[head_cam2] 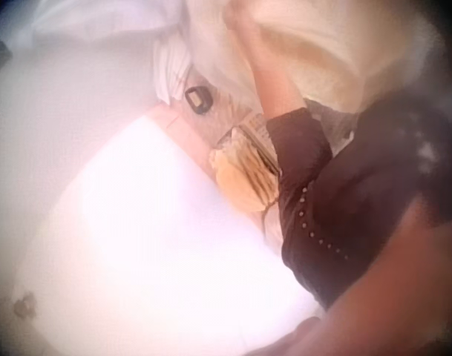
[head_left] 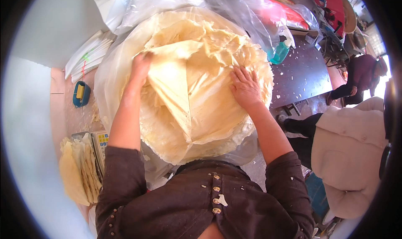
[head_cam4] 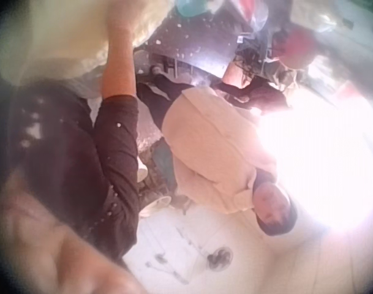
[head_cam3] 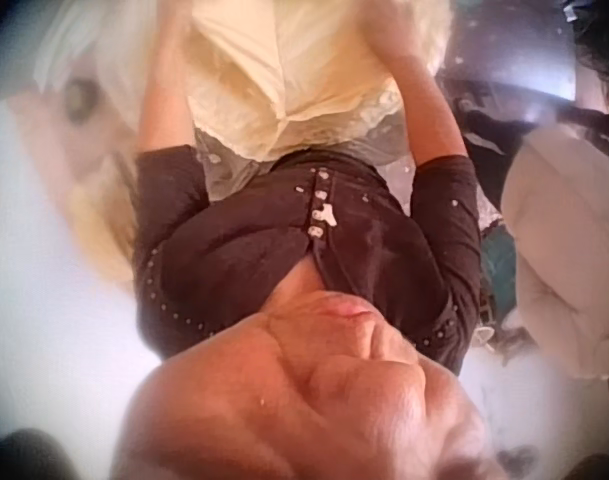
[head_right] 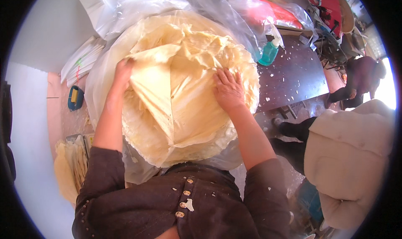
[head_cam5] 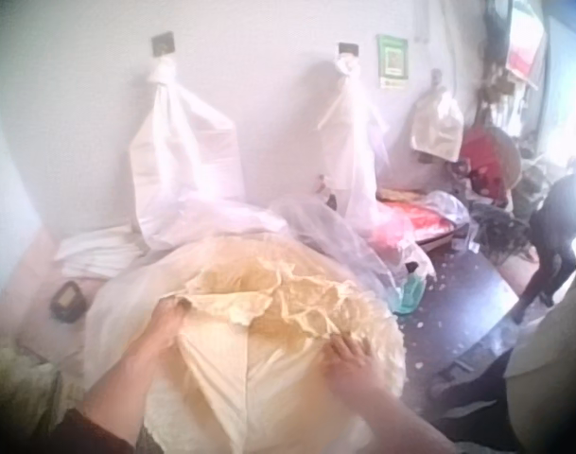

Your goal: The person repeatedly peels thin layers of dough from a large stack, separates them by hand, and places them onto a digital scale. The person continues this process throughout the clip, handling the dough with both hands.

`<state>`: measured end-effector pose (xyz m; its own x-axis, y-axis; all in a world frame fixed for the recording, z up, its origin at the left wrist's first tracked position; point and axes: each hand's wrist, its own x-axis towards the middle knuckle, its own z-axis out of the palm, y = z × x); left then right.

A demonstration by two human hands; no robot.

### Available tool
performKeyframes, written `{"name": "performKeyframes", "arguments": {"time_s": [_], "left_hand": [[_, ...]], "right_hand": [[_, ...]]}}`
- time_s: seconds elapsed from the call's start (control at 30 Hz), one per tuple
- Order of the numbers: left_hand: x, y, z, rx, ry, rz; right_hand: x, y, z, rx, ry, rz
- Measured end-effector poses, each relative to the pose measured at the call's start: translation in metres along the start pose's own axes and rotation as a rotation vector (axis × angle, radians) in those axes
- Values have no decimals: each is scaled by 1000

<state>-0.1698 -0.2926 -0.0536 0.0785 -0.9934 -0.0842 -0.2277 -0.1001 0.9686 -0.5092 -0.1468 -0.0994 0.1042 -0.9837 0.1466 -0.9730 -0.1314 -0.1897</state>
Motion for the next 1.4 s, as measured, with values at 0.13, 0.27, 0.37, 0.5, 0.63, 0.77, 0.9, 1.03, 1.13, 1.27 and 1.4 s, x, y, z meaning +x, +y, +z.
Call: {"name": "performKeyframes", "arguments": {"time_s": [0.13, 0.27, 0.37, 0.5, 0.63, 0.77, 0.9, 1.03, 1.13, 1.27, 1.4], "left_hand": [[-49, 8, -92, -245, 217, 49], [-114, 49, -180, -404, 470, 151], [-162, 92, -244, -466, 773, 197], [-218, 138, -335, -25, 801, 483], [-232, 186, -397, -277, 686, 293], [-220, 233, -383, -370, 410, 204], [-222, 237, -302, -607, -166, 488], [-233, 252, -232, -769, -519, 527], [-230, 263, -210, -672, -412, 599], [-203, 262, -211, -612, -417, 494], [-140, 250, -197, -717, -617, 272]], "right_hand": [[2, 0, 1, -66, 5, -8], [1, -1, 4, -114, -32, -21], [0, -1, 6, -121, -23, -13], [2, -5, 4, -149, -45, 9], [-6, -24, -1, -233, 74, -37], [-47, -66, -6, -18, -73, -314], [-65, -112, -23, 313, -241, -349], [-60, -154, -53, 702, -89, -269], [-57, -171, -72, 968, -83, -231], [-62, -137, -100, 1561, -522, -24], [-60, -117, -106, 733, 79, -268]]}}
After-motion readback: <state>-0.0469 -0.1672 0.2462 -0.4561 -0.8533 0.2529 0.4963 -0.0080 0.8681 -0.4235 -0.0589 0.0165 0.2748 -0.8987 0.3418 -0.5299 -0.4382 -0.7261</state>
